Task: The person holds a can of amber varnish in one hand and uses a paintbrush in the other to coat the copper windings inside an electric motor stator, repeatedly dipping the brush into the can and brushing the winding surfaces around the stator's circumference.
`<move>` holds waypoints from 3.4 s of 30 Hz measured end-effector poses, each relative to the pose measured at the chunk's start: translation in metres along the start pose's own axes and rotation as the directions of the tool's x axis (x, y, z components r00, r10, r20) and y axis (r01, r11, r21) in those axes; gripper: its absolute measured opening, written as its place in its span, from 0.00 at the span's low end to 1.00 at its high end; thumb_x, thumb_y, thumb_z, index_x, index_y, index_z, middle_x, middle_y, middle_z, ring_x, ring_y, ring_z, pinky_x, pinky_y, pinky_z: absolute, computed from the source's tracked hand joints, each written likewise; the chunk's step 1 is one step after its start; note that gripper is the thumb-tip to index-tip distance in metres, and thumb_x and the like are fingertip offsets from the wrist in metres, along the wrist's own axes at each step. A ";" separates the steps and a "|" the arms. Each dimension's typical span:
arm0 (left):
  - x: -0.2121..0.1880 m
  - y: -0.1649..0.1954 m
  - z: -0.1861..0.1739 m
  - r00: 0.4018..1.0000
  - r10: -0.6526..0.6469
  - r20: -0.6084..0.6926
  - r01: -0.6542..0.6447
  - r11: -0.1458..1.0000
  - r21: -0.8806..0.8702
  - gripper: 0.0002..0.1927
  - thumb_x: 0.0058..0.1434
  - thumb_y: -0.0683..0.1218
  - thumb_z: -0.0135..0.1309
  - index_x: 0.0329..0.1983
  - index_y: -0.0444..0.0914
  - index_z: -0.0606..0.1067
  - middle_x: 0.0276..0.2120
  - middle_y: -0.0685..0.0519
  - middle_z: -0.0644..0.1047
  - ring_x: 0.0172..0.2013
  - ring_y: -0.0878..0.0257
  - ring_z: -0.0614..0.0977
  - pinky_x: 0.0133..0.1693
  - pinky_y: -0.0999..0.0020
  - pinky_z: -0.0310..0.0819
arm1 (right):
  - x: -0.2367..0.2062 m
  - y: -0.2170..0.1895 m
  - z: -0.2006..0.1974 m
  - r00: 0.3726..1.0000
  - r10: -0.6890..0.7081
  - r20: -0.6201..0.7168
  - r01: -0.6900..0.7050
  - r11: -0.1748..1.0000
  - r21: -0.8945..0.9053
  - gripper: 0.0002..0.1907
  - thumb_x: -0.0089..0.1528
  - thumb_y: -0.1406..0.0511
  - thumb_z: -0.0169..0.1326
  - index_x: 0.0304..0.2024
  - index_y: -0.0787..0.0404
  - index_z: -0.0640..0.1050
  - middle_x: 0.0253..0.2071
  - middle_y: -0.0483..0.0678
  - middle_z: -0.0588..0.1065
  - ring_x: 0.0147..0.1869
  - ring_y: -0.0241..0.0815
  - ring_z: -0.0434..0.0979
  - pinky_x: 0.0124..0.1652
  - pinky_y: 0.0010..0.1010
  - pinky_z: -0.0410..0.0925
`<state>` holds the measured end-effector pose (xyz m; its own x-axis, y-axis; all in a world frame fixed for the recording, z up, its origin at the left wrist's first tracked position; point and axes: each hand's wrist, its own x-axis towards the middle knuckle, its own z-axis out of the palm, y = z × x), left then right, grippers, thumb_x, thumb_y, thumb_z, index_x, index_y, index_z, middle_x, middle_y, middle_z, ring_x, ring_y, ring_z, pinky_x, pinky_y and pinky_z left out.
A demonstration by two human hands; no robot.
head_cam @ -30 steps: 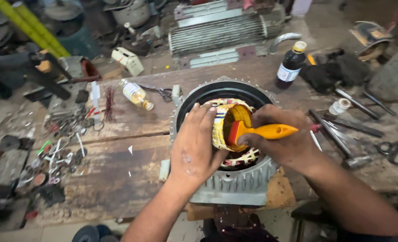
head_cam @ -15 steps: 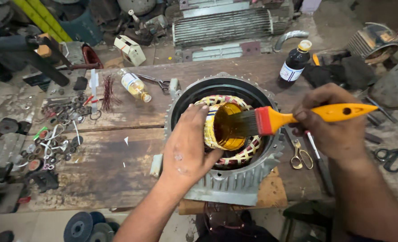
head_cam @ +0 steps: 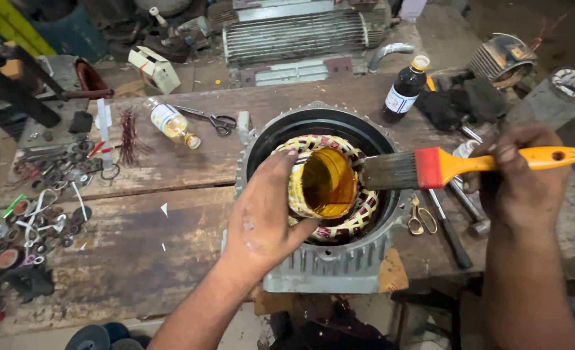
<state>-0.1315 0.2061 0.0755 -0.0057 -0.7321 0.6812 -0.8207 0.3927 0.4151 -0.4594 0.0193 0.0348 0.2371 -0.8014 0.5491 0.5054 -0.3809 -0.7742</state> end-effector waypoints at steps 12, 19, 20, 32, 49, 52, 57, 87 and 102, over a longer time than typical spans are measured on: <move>-0.013 -0.032 -0.005 0.975 -0.221 0.011 0.221 0.975 -0.001 0.50 0.46 0.45 0.72 0.68 0.28 0.58 0.63 0.33 0.70 0.62 0.37 0.75 0.62 0.52 0.69 | 0.005 -0.026 0.020 0.995 0.095 0.021 -0.050 0.687 -0.725 0.15 0.71 0.66 0.63 0.37 0.69 0.71 0.33 0.51 0.76 0.33 0.36 0.76 0.34 0.23 0.69; -0.017 -0.040 0.006 0.972 -0.236 -0.017 0.233 0.966 -0.116 0.50 0.53 0.45 0.71 0.72 0.30 0.54 0.67 0.36 0.70 0.64 0.43 0.79 0.65 0.55 0.74 | 0.017 -0.025 0.073 0.947 0.279 0.161 0.051 0.365 -0.930 0.11 0.57 0.70 0.66 0.35 0.67 0.75 0.32 0.52 0.77 0.33 0.38 0.79 0.31 0.25 0.70; -0.018 -0.040 0.008 0.967 -0.254 -0.012 0.250 0.958 -0.138 0.50 0.55 0.45 0.71 0.73 0.30 0.53 0.67 0.36 0.71 0.64 0.45 0.80 0.65 0.57 0.75 | 0.018 -0.023 0.077 0.946 0.261 0.194 0.105 0.319 -0.942 0.12 0.55 0.72 0.67 0.35 0.68 0.75 0.32 0.53 0.77 0.34 0.39 0.79 0.32 0.26 0.70; -0.017 -0.036 0.013 0.964 -0.257 -0.069 0.253 0.966 -0.063 0.50 0.54 0.50 0.74 0.70 0.31 0.57 0.65 0.37 0.72 0.64 0.46 0.79 0.62 0.61 0.74 | 0.027 -0.007 0.056 0.643 -0.032 0.765 0.766 0.041 -0.642 0.12 0.54 0.61 0.69 0.32 0.57 0.80 0.31 0.57 0.77 0.28 0.42 0.80 0.22 0.24 0.69; -0.021 -0.037 0.015 0.944 -0.320 -0.077 0.319 0.947 -0.028 0.52 0.49 0.52 0.75 0.69 0.31 0.57 0.59 0.39 0.76 0.58 0.50 0.83 0.60 0.60 0.77 | 0.047 0.009 0.045 0.880 0.133 0.455 0.379 0.379 -0.844 0.17 0.61 0.62 0.70 0.43 0.65 0.78 0.34 0.50 0.80 0.32 0.35 0.82 0.30 0.24 0.72; -0.023 -0.038 0.016 0.948 -0.309 -0.080 0.306 0.951 -0.048 0.52 0.51 0.52 0.74 0.70 0.31 0.56 0.60 0.39 0.76 0.57 0.51 0.83 0.59 0.62 0.78 | 0.048 -0.020 0.057 0.931 0.146 0.336 0.247 0.426 -0.870 0.18 0.61 0.60 0.69 0.43 0.64 0.78 0.34 0.48 0.79 0.34 0.34 0.83 0.30 0.23 0.72; -0.022 -0.039 0.015 0.939 -0.338 -0.058 0.335 0.941 -0.050 0.51 0.52 0.50 0.73 0.70 0.30 0.56 0.58 0.39 0.78 0.57 0.51 0.84 0.59 0.61 0.78 | 0.056 -0.011 0.078 0.871 0.213 0.442 0.358 0.339 -0.870 0.19 0.57 0.58 0.70 0.40 0.64 0.78 0.31 0.51 0.78 0.31 0.39 0.80 0.30 0.30 0.72; 0.092 -0.033 0.042 0.967 -0.119 -0.224 0.112 0.993 -0.044 0.48 0.58 0.54 0.77 0.66 0.32 0.58 0.58 0.40 0.77 0.61 0.46 0.81 0.63 0.54 0.75 | 0.090 0.018 0.044 0.851 0.120 0.512 0.391 0.506 -0.769 0.15 0.64 0.65 0.69 0.36 0.66 0.74 0.27 0.50 0.76 0.28 0.41 0.78 0.32 0.32 0.69; 0.050 0.013 0.073 0.899 -0.354 -0.257 0.365 0.931 -0.008 0.49 0.51 0.51 0.76 0.67 0.31 0.59 0.56 0.40 0.79 0.58 0.46 0.82 0.59 0.56 0.76 | 0.094 0.024 0.046 0.721 0.216 0.659 0.404 0.640 -0.653 0.20 0.58 0.55 0.68 0.30 0.62 0.73 0.21 0.49 0.74 0.23 0.43 0.75 0.27 0.35 0.67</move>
<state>-0.1839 0.1337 0.0713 0.4327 -0.6540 0.6205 -0.7617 0.1029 0.6397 -0.3868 -0.0441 0.0823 0.8267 -0.3564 0.4355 -0.1223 -0.8692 -0.4791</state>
